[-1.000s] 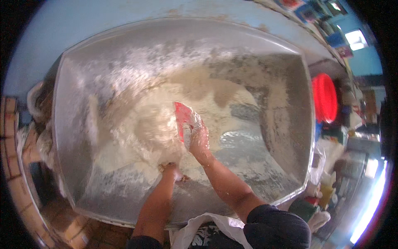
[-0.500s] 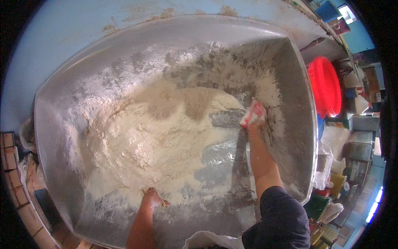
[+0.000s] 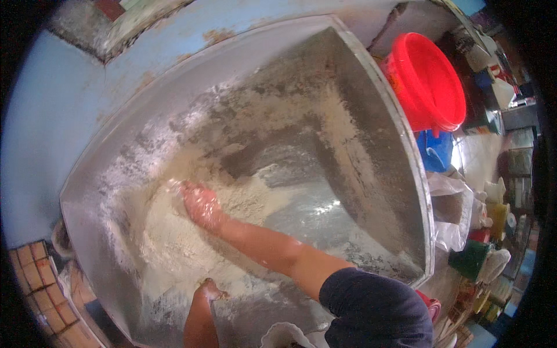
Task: The person kneads a large batch of dough by hand in a metal mixing tub, repeatedly folding and pressing the mass to combine it. The person uses a red plastic scraper to gather loose flour and dough from the tub's sides and incorporates it into the main mass.
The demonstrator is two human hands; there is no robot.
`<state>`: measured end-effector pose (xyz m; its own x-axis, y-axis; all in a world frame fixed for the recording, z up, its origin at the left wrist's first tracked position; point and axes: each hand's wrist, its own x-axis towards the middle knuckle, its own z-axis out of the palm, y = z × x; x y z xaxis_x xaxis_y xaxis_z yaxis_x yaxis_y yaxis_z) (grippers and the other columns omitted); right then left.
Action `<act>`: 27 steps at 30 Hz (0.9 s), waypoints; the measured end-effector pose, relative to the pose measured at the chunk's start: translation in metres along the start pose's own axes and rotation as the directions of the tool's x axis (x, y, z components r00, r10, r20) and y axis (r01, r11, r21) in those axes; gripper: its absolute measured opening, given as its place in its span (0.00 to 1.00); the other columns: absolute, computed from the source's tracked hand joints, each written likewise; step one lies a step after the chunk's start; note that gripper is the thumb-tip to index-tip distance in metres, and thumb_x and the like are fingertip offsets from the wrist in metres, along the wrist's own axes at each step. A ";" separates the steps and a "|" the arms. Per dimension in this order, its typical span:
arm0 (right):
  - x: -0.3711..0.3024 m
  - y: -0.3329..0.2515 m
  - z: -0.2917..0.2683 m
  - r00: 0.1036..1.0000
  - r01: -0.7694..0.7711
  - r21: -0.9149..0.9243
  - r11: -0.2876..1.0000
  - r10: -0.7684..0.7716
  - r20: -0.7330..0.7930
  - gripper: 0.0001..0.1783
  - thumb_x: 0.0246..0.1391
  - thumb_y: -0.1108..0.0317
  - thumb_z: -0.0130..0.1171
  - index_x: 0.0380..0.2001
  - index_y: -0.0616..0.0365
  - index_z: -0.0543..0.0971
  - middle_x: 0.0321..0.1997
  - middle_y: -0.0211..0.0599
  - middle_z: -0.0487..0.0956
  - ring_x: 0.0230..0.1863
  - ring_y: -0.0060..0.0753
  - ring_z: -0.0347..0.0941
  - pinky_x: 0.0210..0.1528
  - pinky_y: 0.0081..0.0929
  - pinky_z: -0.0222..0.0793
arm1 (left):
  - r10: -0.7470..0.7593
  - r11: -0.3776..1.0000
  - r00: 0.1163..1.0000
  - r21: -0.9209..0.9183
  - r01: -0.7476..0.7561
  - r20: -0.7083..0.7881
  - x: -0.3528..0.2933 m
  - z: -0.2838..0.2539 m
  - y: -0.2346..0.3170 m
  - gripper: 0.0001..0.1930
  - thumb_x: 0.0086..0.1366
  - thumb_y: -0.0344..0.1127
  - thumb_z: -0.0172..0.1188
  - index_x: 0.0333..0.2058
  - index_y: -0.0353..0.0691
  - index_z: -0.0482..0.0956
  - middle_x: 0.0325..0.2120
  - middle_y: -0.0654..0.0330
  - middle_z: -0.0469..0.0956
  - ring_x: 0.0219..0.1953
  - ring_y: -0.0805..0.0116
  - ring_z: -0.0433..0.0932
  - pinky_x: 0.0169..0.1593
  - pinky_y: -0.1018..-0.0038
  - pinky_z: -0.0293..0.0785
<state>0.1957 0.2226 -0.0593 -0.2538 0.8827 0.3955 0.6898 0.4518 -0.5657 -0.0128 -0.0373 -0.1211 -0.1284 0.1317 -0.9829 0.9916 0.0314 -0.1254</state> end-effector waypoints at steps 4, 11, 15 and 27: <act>-0.008 0.061 -0.090 0.873 -0.483 0.348 0.804 0.410 0.264 0.21 0.64 0.61 0.38 0.50 0.60 0.74 0.52 0.53 0.75 0.51 0.47 0.72 0.57 0.41 0.65 | 0.280 0.951 0.960 0.133 -0.279 0.010 -0.004 0.000 -0.002 0.28 0.47 0.57 0.72 0.19 0.33 0.76 0.24 0.49 0.81 0.20 0.62 0.76 0.26 0.69 0.73; -0.142 0.278 -0.172 0.527 -0.732 -0.465 0.498 0.846 0.077 0.20 0.61 0.64 0.45 0.52 0.64 0.71 0.46 0.52 0.76 0.46 0.47 0.74 0.51 0.45 0.68 | 0.129 0.988 0.990 0.083 -0.134 0.060 -0.009 -0.008 0.015 0.41 0.42 0.62 0.71 0.37 0.26 0.68 0.40 0.43 0.72 0.38 0.56 0.69 0.42 0.65 0.68; -0.225 0.208 -0.085 0.744 -0.563 -0.391 0.728 0.653 0.145 0.21 0.61 0.62 0.45 0.51 0.65 0.70 0.45 0.54 0.76 0.44 0.50 0.74 0.50 0.50 0.68 | 0.014 0.998 0.955 0.056 -0.032 0.296 -0.006 -0.019 0.020 0.55 0.39 0.67 0.69 0.51 0.21 0.60 0.53 0.37 0.64 0.54 0.50 0.65 0.56 0.62 0.63; -0.176 0.185 -0.115 0.355 -0.770 -0.483 0.417 0.909 0.220 0.26 0.58 0.68 0.46 0.59 0.66 0.63 0.59 0.47 0.69 0.56 0.41 0.69 0.58 0.33 0.63 | 0.085 0.975 0.987 -0.191 -0.110 -0.134 -0.039 -0.018 0.015 0.60 0.30 0.65 0.76 0.51 0.18 0.67 0.54 0.38 0.69 0.57 0.48 0.69 0.61 0.64 0.65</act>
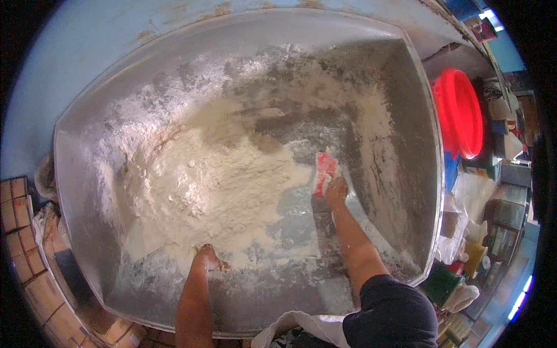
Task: The person kneads a large batch of dough by hand in a metal mixing tub, repeatedly folding and pressing the mass to combine it. The person uses a red plastic scraper to gather loose flour and dough from the tub's sides and incorporates it into the main mass.
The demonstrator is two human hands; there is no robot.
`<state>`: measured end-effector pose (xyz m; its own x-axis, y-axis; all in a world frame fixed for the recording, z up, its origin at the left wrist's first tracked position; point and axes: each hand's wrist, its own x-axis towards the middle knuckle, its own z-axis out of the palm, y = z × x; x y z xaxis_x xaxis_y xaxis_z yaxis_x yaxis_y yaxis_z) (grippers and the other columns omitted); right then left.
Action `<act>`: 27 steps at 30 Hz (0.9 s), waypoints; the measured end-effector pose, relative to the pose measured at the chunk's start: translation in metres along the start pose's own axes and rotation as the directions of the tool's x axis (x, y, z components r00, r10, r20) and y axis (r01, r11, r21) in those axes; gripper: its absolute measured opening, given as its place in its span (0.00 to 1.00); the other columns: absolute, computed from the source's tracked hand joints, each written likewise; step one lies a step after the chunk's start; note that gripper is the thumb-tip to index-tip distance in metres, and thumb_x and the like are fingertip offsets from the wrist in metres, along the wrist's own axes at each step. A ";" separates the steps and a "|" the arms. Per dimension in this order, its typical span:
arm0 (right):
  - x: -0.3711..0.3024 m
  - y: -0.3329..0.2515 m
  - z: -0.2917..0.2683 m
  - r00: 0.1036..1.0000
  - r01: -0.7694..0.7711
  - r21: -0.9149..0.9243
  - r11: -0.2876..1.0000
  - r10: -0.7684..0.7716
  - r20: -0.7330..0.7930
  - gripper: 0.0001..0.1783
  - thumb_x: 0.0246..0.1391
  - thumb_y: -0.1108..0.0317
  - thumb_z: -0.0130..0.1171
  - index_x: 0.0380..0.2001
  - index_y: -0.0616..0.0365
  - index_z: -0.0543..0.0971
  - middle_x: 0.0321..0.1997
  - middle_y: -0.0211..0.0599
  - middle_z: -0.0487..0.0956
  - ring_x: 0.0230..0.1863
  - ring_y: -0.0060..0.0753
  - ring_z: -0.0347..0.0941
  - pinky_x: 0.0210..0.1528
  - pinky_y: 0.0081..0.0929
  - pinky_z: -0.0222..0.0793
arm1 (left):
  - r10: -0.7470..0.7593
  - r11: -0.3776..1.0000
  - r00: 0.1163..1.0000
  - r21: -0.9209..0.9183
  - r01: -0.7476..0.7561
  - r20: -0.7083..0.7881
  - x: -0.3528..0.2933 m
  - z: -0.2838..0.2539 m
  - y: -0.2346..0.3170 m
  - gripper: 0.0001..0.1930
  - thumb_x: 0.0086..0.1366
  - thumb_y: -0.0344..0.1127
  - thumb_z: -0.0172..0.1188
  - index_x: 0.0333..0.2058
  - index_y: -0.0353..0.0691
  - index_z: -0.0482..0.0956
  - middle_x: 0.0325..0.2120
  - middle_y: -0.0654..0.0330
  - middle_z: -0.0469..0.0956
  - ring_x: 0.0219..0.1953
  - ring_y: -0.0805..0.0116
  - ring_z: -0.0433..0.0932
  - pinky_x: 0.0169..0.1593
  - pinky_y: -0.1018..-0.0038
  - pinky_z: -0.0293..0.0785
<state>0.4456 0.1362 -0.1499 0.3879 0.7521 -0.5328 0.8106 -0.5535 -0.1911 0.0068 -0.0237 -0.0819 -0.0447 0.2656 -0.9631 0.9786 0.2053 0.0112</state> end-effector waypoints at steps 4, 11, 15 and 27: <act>-0.030 -0.049 0.069 1.000 -0.012 0.280 0.960 0.019 -0.021 0.27 0.58 0.60 0.48 0.60 0.58 0.64 0.56 0.45 0.72 0.55 0.44 0.71 0.57 0.34 0.65 | 0.021 1.000 0.999 -0.003 -0.021 0.034 0.002 -0.004 0.004 0.54 0.30 0.65 0.76 0.45 0.18 0.73 0.47 0.38 0.75 0.51 0.50 0.75 0.56 0.65 0.71; -0.041 -0.115 0.127 0.979 0.194 0.551 0.812 -0.125 -0.161 0.20 0.60 0.64 0.45 0.55 0.56 0.71 0.44 0.39 0.79 0.43 0.39 0.76 0.44 0.37 0.71 | 0.058 0.964 0.982 0.247 -0.102 0.179 0.024 0.009 -0.003 0.44 0.43 0.67 0.67 0.47 0.31 0.77 0.46 0.47 0.78 0.48 0.53 0.77 0.53 0.67 0.73; -0.116 -0.185 0.099 0.889 0.391 0.765 0.511 -0.425 -0.170 0.26 0.53 0.76 0.43 0.57 0.58 0.68 0.37 0.45 0.79 0.32 0.43 0.76 0.33 0.42 0.71 | 0.174 0.949 0.924 0.191 -0.249 0.340 0.043 0.011 -0.006 0.37 0.50 0.63 0.62 0.48 0.35 0.77 0.46 0.49 0.78 0.48 0.51 0.76 0.53 0.65 0.72; -0.118 -0.203 -0.030 0.907 0.113 0.967 0.228 -0.421 -0.007 0.26 0.67 0.52 0.38 0.58 0.58 0.67 0.57 0.36 0.73 0.59 0.32 0.67 0.62 0.35 0.62 | 0.198 0.906 0.920 -0.294 -0.303 -0.338 -0.019 0.052 -0.012 0.19 0.64 0.43 0.51 0.47 0.35 0.75 0.40 0.45 0.78 0.45 0.42 0.75 0.51 0.59 0.71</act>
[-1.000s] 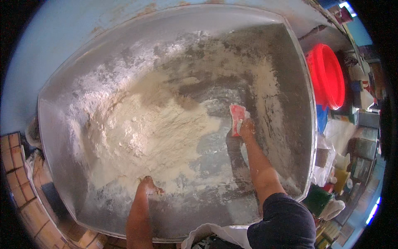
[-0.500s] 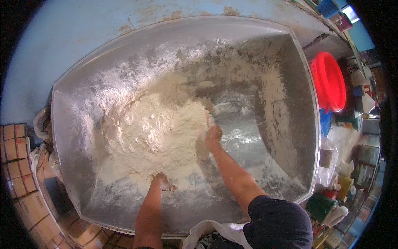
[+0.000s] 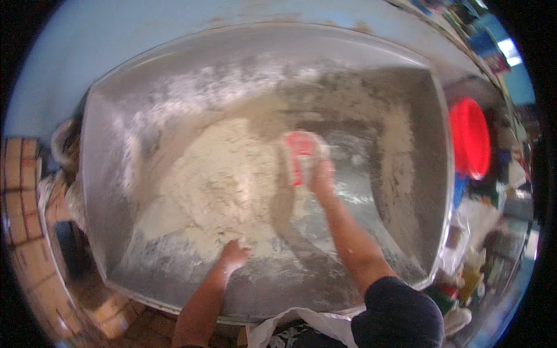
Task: The person kneads a large batch of dough by hand in a metal mixing tub, repeatedly folding and pressing the mass to combine it. The person uses a red plastic scraper to gather loose flour and dough from the tub's sides and incorporates it into the main mass.
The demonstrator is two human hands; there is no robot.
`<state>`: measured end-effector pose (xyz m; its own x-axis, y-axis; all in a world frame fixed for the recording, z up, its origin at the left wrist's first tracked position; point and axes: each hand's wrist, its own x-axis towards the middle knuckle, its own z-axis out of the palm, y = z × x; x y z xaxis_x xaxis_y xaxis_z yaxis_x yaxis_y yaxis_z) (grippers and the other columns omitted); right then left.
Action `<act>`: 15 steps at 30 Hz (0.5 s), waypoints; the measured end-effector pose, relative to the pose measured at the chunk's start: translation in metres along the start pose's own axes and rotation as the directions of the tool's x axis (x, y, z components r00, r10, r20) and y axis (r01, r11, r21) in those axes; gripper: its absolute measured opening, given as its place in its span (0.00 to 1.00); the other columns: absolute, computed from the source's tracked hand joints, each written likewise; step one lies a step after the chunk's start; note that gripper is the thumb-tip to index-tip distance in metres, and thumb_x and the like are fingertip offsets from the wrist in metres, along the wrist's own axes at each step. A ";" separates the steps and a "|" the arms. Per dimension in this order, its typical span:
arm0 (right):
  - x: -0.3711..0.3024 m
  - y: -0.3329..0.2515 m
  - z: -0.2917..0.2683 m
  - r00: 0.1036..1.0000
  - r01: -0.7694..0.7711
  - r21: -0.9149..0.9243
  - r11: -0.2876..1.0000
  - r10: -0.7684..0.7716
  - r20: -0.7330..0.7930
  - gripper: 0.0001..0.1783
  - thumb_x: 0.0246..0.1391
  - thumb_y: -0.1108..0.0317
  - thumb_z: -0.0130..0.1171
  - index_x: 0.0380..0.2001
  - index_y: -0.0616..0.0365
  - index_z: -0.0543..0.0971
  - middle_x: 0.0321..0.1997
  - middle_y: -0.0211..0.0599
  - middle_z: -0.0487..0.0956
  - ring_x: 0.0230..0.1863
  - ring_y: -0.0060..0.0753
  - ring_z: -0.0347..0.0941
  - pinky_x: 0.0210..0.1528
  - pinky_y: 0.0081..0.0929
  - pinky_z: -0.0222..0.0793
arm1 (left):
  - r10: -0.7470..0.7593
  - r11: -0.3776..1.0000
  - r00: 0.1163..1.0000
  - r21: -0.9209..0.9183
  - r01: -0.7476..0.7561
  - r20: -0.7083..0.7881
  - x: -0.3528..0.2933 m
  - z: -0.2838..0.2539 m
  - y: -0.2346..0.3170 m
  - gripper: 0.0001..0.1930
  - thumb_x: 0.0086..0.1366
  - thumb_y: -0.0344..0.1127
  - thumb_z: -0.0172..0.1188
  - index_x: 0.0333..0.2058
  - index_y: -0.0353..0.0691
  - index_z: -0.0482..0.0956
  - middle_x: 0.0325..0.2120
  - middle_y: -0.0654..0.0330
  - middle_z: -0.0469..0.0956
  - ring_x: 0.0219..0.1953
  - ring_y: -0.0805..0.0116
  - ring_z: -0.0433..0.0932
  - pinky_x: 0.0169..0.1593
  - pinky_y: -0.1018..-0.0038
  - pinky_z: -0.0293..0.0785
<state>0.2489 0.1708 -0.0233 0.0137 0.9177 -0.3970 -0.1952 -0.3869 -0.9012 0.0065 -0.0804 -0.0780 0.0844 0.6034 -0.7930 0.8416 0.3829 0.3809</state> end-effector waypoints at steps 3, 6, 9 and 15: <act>0.017 0.009 0.001 0.990 0.126 0.364 0.923 -0.139 0.009 0.25 0.63 0.52 0.47 0.57 0.55 0.69 0.54 0.37 0.74 0.54 0.37 0.70 0.57 0.33 0.68 | 0.276 0.950 0.958 0.130 -0.283 0.072 0.004 0.014 0.023 0.15 0.61 0.38 0.52 0.41 0.34 0.77 0.34 0.44 0.78 0.41 0.43 0.76 0.47 0.57 0.72; 0.011 0.015 0.032 0.999 -0.013 0.172 0.985 0.006 0.041 0.26 0.59 0.58 0.51 0.58 0.59 0.69 0.55 0.37 0.74 0.55 0.39 0.70 0.58 0.34 0.66 | 0.374 0.903 0.925 0.254 -0.347 -0.068 0.018 0.023 0.062 0.11 0.58 0.35 0.52 0.34 0.35 0.80 0.30 0.46 0.78 0.38 0.47 0.77 0.43 0.55 0.73; -0.003 0.018 0.042 0.940 0.341 -0.397 0.852 -0.295 0.173 0.27 0.56 0.63 0.52 0.59 0.60 0.68 0.54 0.37 0.74 0.54 0.38 0.71 0.57 0.33 0.65 | 0.279 0.948 0.960 0.169 -0.270 -0.036 0.024 0.021 0.087 0.12 0.58 0.35 0.53 0.36 0.36 0.80 0.30 0.48 0.79 0.35 0.47 0.78 0.40 0.58 0.75; -0.032 0.011 -0.049 0.955 0.297 -0.615 0.731 -0.230 0.187 0.24 0.52 0.66 0.56 0.55 0.56 0.72 0.48 0.33 0.76 0.47 0.29 0.73 0.52 0.28 0.67 | 0.102 0.967 0.977 -0.212 -0.142 -0.189 0.008 0.003 0.044 0.14 0.60 0.36 0.52 0.40 0.33 0.78 0.36 0.47 0.79 0.37 0.46 0.78 0.43 0.59 0.74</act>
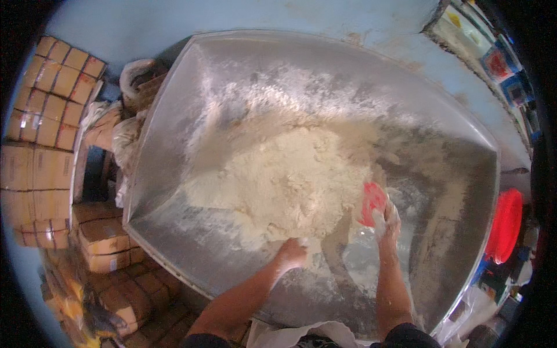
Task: The person kneads a large batch of dough by hand in a metal mixing tub, repeatedly folding and pressing the mass to combine it. The person uses a red plastic scraper to gather loose flour and dough from the tub's sides and incorporates it into the main mass.
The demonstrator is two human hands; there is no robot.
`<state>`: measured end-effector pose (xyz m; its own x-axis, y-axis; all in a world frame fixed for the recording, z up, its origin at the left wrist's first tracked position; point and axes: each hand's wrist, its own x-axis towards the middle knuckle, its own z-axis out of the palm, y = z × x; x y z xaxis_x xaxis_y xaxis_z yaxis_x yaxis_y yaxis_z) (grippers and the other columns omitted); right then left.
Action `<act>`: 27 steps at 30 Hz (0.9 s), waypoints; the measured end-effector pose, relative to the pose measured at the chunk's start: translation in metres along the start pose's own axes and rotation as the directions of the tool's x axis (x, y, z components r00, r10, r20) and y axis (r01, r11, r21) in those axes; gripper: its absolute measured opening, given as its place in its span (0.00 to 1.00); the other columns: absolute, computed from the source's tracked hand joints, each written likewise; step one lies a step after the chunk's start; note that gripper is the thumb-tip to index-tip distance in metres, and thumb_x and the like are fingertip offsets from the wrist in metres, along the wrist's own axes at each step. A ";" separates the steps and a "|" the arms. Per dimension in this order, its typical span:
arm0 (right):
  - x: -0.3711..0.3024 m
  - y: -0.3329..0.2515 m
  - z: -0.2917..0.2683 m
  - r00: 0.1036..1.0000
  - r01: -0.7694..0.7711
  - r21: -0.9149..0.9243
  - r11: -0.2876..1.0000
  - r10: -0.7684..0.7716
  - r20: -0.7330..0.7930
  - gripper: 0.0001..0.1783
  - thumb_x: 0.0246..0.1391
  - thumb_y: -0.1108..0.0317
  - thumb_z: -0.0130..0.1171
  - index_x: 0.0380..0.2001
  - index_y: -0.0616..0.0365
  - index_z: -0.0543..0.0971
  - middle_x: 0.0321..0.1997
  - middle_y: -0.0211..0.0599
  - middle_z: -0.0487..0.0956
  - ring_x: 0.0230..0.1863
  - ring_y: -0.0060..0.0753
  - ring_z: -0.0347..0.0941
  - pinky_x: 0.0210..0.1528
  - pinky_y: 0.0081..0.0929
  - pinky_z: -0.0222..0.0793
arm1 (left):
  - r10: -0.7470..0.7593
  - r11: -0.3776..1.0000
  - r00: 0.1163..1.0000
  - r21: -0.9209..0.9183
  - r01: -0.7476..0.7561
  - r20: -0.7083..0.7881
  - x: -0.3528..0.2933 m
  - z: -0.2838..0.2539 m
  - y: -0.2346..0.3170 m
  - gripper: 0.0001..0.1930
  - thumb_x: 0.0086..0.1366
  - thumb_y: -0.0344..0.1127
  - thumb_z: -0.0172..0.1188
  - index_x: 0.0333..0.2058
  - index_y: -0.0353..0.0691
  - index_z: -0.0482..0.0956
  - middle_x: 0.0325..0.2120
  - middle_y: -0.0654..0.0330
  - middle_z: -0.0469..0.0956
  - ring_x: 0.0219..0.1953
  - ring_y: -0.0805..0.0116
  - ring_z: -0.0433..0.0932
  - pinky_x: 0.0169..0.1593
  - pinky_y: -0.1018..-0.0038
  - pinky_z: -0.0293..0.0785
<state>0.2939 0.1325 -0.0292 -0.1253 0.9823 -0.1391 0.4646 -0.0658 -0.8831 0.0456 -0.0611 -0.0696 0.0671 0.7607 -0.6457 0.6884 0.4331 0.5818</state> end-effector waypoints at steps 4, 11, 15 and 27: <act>-0.012 0.016 -0.053 0.915 -0.356 0.420 0.835 0.403 -0.027 0.16 0.54 0.66 0.59 0.46 0.58 0.75 0.40 0.27 0.76 0.40 0.20 0.72 0.44 0.22 0.68 | -0.069 0.997 0.998 -0.025 0.069 0.007 -0.005 -0.030 -0.023 0.17 0.62 0.38 0.50 0.44 0.33 0.76 0.41 0.44 0.77 0.44 0.41 0.75 0.52 0.56 0.70; 0.087 -0.034 -0.046 0.954 -0.095 0.905 0.415 0.298 -0.037 0.11 0.56 0.72 0.58 0.42 0.56 0.72 0.32 0.26 0.73 0.30 0.19 0.70 0.28 0.21 0.68 | -0.116 0.990 0.981 0.101 0.101 0.157 -0.014 -0.051 0.051 0.18 0.63 0.39 0.48 0.45 0.33 0.75 0.44 0.41 0.76 0.49 0.43 0.74 0.53 0.55 0.69; 0.159 -0.087 -0.073 0.926 0.153 0.911 0.383 0.265 -0.267 0.14 0.54 0.76 0.56 0.45 0.55 0.70 0.35 0.30 0.75 0.34 0.25 0.74 0.35 0.22 0.75 | -0.033 0.996 0.994 0.082 0.024 0.102 -0.020 -0.044 0.069 0.20 0.64 0.41 0.48 0.46 0.32 0.75 0.44 0.41 0.77 0.49 0.45 0.75 0.53 0.56 0.70; 0.281 -0.083 -0.114 0.870 0.206 0.899 0.386 0.348 -0.348 0.15 0.53 0.70 0.63 0.42 0.58 0.70 0.36 0.35 0.77 0.32 0.31 0.76 0.39 0.29 0.78 | -0.101 0.990 0.987 0.112 0.087 0.126 -0.009 -0.038 0.056 0.20 0.60 0.42 0.54 0.45 0.33 0.76 0.41 0.42 0.78 0.48 0.45 0.75 0.53 0.58 0.70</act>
<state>0.3202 0.4337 0.0566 0.3578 0.8932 -0.2723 -0.6350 0.0189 -0.7723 0.0567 -0.0254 -0.0121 0.0876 0.6460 -0.7583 0.7683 0.4406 0.4642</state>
